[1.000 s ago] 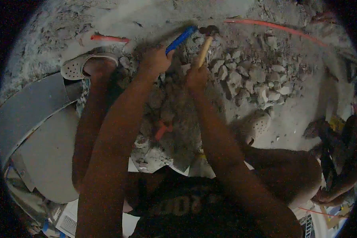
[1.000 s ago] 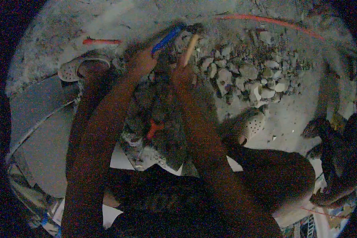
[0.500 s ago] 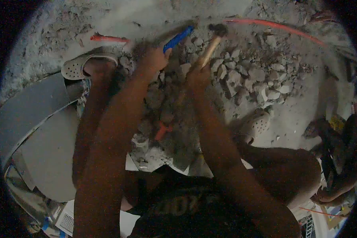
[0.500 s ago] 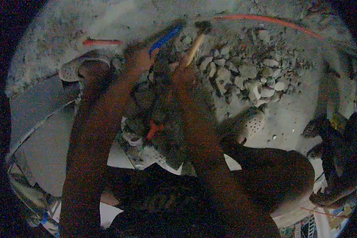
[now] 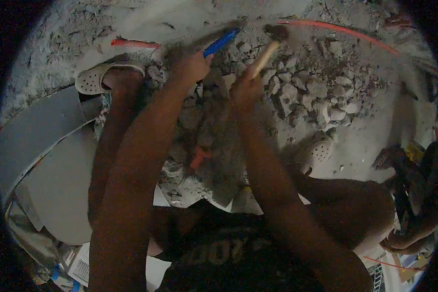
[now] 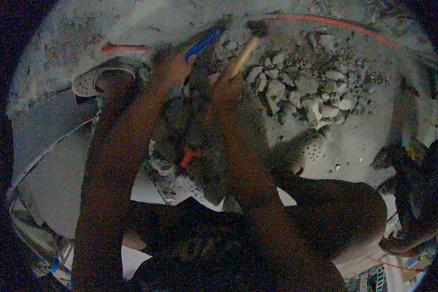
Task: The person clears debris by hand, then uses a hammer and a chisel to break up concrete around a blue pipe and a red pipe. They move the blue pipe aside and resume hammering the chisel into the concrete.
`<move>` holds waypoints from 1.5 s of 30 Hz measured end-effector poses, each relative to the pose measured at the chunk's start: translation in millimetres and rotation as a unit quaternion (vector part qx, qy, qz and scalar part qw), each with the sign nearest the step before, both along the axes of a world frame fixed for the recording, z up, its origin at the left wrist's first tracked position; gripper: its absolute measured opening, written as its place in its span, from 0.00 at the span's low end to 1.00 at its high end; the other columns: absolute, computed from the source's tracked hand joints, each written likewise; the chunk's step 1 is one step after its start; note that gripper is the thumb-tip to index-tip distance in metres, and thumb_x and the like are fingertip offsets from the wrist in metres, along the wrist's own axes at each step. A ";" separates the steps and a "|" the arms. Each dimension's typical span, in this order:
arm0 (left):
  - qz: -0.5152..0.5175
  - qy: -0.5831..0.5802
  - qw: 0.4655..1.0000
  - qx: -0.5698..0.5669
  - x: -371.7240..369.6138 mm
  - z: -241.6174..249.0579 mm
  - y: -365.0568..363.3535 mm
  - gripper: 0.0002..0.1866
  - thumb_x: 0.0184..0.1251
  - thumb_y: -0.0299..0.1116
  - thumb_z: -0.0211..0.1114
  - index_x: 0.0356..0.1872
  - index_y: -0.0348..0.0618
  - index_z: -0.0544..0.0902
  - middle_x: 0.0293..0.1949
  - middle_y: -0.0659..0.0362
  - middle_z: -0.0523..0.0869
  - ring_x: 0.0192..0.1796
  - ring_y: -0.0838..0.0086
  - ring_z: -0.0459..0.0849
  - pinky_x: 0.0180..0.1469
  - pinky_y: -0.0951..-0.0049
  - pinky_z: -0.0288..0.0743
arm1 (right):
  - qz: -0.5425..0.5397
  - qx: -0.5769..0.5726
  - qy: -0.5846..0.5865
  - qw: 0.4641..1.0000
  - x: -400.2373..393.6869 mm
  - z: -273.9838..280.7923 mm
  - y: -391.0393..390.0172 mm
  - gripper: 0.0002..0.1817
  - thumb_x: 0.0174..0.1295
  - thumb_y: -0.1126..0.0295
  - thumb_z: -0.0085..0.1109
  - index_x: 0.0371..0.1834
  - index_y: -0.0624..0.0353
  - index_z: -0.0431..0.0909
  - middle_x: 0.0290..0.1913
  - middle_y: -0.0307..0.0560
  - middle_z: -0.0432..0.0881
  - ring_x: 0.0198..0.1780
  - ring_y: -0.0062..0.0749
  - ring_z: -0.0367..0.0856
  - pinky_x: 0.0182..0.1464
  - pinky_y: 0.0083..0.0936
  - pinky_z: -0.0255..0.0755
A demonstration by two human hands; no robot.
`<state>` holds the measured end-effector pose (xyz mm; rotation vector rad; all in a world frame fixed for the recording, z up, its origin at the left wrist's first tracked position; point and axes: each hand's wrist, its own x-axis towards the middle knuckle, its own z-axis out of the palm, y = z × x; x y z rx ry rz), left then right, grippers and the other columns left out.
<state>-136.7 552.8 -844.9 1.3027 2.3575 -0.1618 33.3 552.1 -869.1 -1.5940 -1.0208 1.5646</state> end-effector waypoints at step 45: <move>0.015 -0.027 0.997 -0.064 -42.7 -4.8 -27.2 0.31 0.75 0.61 0.47 0.60 0.46 0.78 0.51 0.41 0.85 0.56 0.43 0.83 0.60 0.44 0.75 | -0.025 0.067 -0.030 0.997 -16.5 -33.7 -20.4 0.20 0.73 0.53 0.54 0.37 0.62 0.76 0.20 0.42 0.71 0.27 0.42 0.74 0.32 0.44 0.71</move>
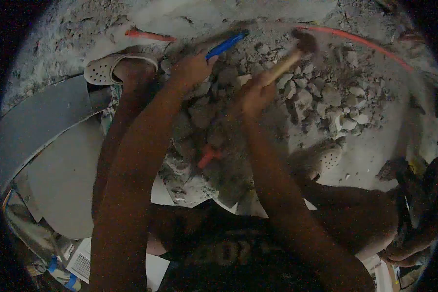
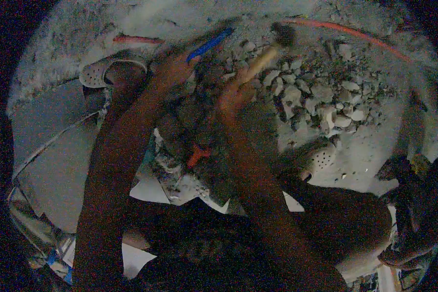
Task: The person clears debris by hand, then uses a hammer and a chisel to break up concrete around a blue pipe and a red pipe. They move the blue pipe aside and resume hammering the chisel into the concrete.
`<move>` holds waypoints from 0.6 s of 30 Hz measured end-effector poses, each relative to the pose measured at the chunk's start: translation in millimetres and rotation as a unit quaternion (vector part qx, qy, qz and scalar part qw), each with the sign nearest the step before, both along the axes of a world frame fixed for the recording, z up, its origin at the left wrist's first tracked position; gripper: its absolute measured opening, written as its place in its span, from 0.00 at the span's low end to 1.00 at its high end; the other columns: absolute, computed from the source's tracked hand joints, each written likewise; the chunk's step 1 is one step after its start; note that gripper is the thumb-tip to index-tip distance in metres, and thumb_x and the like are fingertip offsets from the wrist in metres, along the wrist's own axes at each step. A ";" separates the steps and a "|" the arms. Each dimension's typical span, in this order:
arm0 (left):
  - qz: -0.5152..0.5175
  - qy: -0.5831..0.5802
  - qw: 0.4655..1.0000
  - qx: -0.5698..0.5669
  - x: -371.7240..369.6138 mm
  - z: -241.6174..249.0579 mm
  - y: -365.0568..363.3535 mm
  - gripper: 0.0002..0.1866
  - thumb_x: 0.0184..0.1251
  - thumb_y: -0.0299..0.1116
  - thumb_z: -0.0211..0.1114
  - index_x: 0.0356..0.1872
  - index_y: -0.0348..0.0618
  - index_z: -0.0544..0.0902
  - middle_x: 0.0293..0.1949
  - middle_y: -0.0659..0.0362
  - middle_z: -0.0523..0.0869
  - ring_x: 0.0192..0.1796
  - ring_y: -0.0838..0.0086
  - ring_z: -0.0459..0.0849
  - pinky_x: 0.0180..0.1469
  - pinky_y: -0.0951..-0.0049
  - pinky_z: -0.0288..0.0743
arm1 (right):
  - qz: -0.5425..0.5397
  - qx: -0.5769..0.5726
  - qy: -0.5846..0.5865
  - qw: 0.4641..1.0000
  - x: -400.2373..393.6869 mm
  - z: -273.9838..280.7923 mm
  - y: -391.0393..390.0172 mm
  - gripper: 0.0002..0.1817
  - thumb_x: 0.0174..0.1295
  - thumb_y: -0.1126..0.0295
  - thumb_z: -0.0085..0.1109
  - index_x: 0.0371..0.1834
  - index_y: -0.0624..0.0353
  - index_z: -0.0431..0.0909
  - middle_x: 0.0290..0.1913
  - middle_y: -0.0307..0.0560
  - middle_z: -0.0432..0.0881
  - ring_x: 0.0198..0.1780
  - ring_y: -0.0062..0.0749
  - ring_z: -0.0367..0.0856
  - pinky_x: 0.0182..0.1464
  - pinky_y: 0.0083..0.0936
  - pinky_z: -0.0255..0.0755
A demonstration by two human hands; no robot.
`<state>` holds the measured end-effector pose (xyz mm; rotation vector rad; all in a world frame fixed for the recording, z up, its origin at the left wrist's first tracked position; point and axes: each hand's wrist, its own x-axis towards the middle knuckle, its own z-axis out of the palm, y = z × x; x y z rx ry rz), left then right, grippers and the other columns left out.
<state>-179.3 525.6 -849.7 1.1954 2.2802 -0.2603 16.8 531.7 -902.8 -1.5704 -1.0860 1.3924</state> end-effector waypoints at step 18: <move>-0.023 0.016 0.999 -0.018 3.1 -11.3 15.9 0.26 0.75 0.55 0.53 0.55 0.44 0.82 0.48 0.42 0.87 0.51 0.44 0.86 0.55 0.44 0.78 | -0.105 0.137 0.128 0.977 -18.5 -79.2 -5.0 0.19 0.75 0.58 0.51 0.37 0.65 0.79 0.24 0.46 0.80 0.26 0.36 0.79 0.30 0.36 0.70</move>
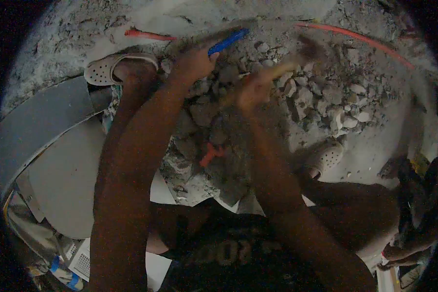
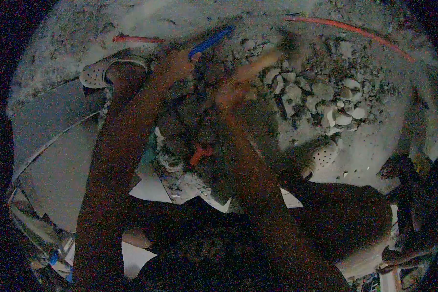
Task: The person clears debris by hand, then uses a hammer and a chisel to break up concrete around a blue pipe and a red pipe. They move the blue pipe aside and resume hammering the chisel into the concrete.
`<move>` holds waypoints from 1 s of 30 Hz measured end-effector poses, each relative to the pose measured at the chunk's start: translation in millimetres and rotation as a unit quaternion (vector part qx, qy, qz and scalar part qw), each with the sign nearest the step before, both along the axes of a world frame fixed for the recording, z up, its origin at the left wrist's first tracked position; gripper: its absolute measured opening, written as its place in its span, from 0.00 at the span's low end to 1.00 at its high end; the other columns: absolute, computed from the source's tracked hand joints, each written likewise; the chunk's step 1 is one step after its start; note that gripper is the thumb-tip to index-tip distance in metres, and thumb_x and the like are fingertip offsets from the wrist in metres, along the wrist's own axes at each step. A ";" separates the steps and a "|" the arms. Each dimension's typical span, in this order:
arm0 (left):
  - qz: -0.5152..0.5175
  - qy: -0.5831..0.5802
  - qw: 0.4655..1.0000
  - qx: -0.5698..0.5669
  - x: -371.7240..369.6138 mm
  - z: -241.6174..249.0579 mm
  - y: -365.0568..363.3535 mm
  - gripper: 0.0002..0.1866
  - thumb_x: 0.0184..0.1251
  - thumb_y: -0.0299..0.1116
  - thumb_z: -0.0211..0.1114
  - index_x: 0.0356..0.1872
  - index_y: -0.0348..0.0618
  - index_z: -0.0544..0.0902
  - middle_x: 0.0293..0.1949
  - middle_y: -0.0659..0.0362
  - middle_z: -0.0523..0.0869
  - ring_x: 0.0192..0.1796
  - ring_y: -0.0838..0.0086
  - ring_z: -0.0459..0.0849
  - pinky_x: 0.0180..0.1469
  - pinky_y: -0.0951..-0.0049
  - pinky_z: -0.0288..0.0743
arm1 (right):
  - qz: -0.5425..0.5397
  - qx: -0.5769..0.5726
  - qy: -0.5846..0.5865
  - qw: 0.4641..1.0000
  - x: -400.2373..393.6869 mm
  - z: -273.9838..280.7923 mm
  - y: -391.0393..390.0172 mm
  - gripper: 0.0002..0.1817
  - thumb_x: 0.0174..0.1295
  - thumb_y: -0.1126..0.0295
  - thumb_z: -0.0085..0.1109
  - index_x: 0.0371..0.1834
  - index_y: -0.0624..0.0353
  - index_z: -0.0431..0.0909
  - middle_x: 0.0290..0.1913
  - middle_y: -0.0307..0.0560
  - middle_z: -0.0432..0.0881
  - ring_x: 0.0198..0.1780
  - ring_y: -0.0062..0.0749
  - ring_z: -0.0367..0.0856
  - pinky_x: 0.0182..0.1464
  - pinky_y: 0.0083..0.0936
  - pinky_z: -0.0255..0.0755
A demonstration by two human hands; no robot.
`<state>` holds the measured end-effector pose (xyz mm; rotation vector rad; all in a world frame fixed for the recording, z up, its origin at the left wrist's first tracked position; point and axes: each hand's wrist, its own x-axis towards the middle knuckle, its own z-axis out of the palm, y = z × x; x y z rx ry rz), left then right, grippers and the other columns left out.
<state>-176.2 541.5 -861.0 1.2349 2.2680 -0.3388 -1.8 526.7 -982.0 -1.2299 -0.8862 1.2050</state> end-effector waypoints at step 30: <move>-0.015 0.033 0.998 0.046 -24.3 43.3 -47.2 0.28 0.74 0.59 0.52 0.52 0.43 0.81 0.44 0.42 0.87 0.48 0.42 0.86 0.52 0.42 0.78 | 0.095 -0.288 0.020 0.953 26.3 109.2 47.1 0.23 0.75 0.49 0.51 0.34 0.60 0.72 0.20 0.42 0.73 0.18 0.27 0.73 0.19 0.28 0.67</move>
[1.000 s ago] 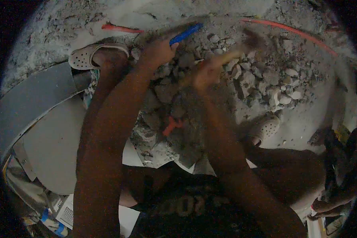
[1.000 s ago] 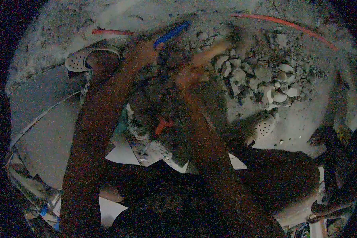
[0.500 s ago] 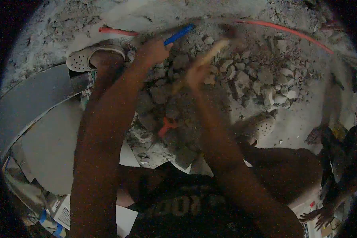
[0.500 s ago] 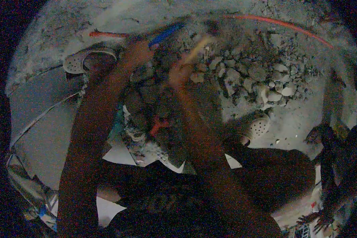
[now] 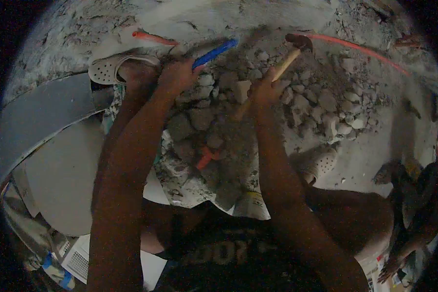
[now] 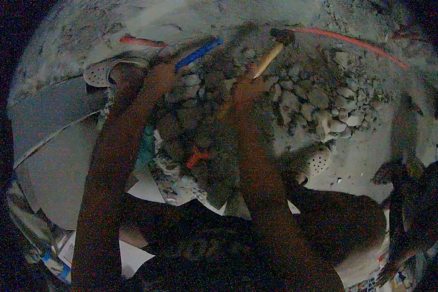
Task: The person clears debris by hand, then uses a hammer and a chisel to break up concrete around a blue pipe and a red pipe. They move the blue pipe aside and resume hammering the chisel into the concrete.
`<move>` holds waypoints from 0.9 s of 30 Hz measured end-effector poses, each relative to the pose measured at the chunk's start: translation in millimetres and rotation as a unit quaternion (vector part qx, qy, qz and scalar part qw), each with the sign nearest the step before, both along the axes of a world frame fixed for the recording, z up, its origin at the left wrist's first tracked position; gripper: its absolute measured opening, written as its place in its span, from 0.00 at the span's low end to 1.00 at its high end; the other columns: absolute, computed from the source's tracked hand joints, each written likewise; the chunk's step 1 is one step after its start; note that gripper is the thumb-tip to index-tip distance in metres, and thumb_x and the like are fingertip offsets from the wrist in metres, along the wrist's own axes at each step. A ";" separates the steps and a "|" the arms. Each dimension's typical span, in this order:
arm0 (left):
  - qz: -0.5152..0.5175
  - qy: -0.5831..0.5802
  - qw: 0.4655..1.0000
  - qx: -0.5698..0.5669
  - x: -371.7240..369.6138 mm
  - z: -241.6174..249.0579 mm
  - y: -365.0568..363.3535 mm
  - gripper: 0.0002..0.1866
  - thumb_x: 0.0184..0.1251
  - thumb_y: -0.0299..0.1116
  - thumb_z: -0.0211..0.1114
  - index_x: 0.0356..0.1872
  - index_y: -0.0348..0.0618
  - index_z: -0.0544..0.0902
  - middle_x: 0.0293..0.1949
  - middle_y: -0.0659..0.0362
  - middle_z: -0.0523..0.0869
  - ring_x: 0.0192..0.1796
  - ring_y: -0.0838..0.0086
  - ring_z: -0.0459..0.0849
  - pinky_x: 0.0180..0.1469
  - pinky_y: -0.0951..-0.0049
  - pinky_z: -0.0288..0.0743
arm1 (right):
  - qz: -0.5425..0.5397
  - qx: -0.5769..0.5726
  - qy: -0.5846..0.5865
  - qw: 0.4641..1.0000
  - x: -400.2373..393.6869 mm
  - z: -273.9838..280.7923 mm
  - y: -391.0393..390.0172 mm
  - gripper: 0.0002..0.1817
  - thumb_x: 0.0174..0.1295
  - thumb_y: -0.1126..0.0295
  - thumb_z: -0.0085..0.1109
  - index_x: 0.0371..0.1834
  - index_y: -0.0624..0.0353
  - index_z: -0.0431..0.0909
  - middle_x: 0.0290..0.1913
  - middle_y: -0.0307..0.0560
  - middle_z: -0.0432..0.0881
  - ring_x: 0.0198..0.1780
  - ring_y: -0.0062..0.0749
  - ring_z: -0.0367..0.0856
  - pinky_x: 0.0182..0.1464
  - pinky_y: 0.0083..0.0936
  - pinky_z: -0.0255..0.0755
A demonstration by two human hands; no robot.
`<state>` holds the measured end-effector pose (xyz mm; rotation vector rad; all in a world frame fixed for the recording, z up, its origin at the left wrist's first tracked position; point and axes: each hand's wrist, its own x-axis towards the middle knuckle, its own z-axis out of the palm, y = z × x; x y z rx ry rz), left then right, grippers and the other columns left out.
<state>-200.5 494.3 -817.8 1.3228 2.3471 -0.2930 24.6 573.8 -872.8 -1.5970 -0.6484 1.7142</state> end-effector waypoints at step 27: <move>0.011 -0.034 0.999 0.031 -19.3 -25.4 1.7 0.34 0.74 0.63 0.47 0.51 0.40 0.83 0.41 0.39 0.87 0.46 0.41 0.86 0.52 0.43 0.78 | 0.236 0.319 -0.284 0.873 -43.1 -75.7 -63.8 0.21 0.79 0.55 0.47 0.28 0.55 0.70 0.20 0.35 0.71 0.19 0.20 0.70 0.20 0.24 0.62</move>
